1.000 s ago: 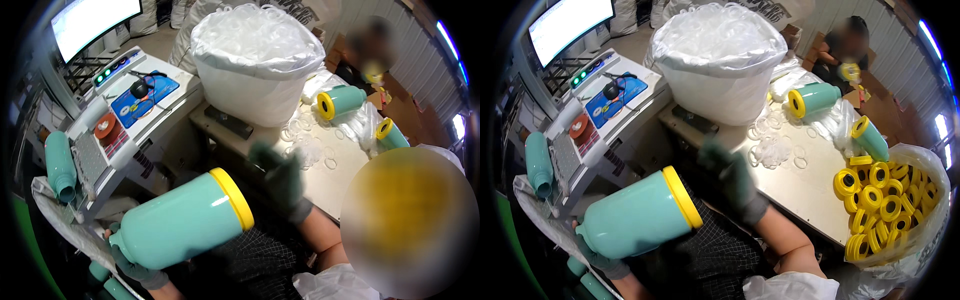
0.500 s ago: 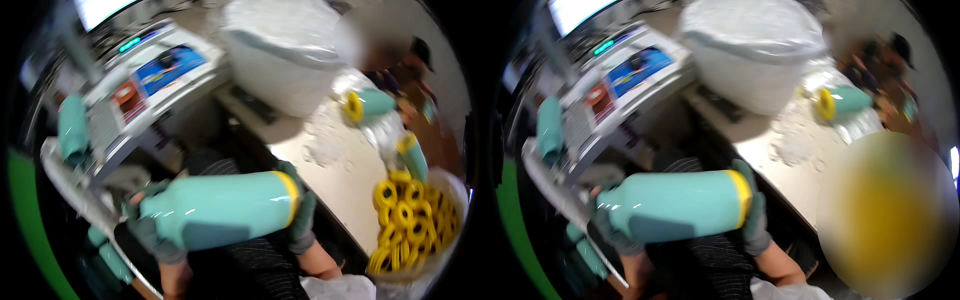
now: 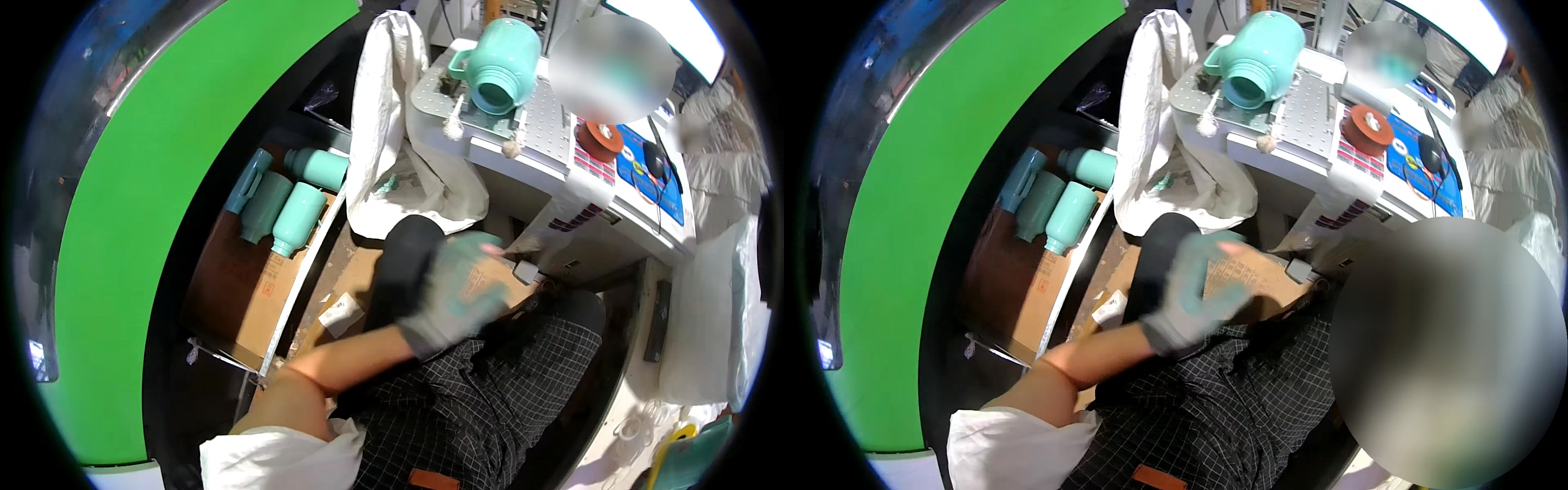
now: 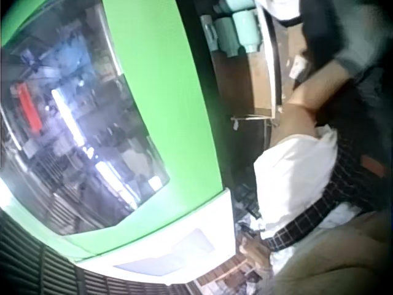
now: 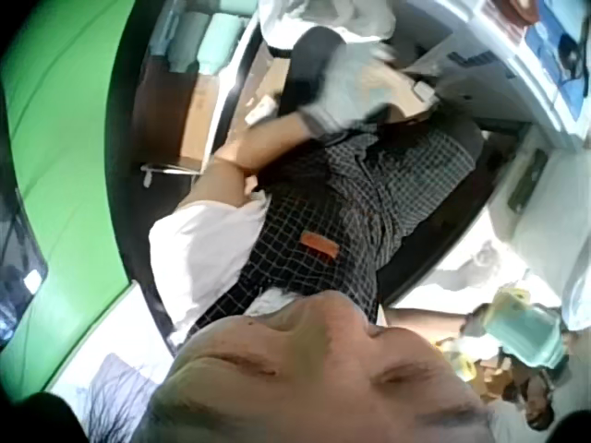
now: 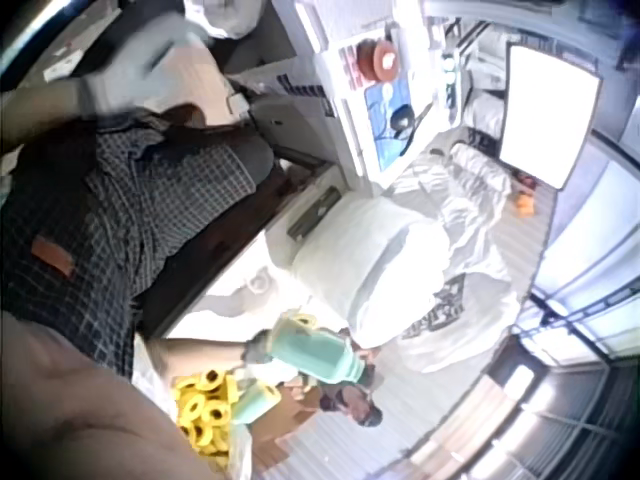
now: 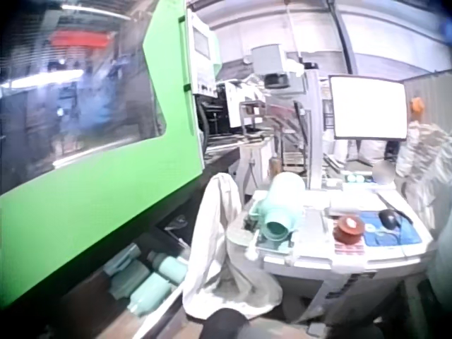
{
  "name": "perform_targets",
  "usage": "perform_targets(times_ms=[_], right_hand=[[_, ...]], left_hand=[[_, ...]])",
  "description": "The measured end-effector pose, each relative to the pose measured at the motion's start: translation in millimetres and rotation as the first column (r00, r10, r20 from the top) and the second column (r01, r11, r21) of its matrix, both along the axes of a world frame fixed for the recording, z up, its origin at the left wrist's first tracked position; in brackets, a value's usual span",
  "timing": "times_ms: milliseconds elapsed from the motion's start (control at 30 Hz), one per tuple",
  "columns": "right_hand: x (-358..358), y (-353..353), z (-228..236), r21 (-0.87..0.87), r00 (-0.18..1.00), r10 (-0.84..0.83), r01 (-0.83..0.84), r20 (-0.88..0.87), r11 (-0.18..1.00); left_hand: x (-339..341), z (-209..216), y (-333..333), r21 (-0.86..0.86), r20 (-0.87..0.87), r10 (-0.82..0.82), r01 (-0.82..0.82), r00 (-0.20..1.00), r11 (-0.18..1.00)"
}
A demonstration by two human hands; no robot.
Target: The person assembles teal plastic containers by inserting a clear plastic ring into the opening and screwing on a yellow lid. The person handles the containers one at a time, repeating the assembly process for multiple units.
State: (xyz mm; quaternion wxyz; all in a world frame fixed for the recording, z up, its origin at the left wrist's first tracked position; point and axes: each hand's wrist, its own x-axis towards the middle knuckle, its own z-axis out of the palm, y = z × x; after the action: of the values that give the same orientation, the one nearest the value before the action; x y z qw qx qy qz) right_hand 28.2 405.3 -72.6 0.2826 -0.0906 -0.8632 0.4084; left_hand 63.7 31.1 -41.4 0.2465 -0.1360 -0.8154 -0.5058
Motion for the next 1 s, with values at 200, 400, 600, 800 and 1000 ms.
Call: perform_targets(times_ms=[200,400,600,800,1000], right_hand=[[-65,-10,-18,0.266,0.996,-0.062,0.043,0.064,0.963],[-55,-11,-37,0.415,0.993,-0.109,0.117,-0.042,0.902],[24,-18,-60,0.507,0.922,0.101,0.112,-0.374,0.855],[27,-112,4,0.306,0.886,0.380,-0.451,0.264,0.839],[26,-121,10,0.209,0.900,0.353,-0.407,0.255,0.889]], left_hand=[[-4,-143,-205,0.379,0.491,0.303,-0.513,0.817,0.770],[-54,-212,-315,-0.163,0.535,0.719,-0.780,0.444,0.604],[-194,-217,-389,-0.672,0.306,0.904,-0.606,0.297,0.426],[-277,-287,-418,-0.878,0.349,0.921,-0.283,0.176,0.386],[-214,-255,-434,-0.911,0.160,0.969,-0.350,0.189,0.219]])
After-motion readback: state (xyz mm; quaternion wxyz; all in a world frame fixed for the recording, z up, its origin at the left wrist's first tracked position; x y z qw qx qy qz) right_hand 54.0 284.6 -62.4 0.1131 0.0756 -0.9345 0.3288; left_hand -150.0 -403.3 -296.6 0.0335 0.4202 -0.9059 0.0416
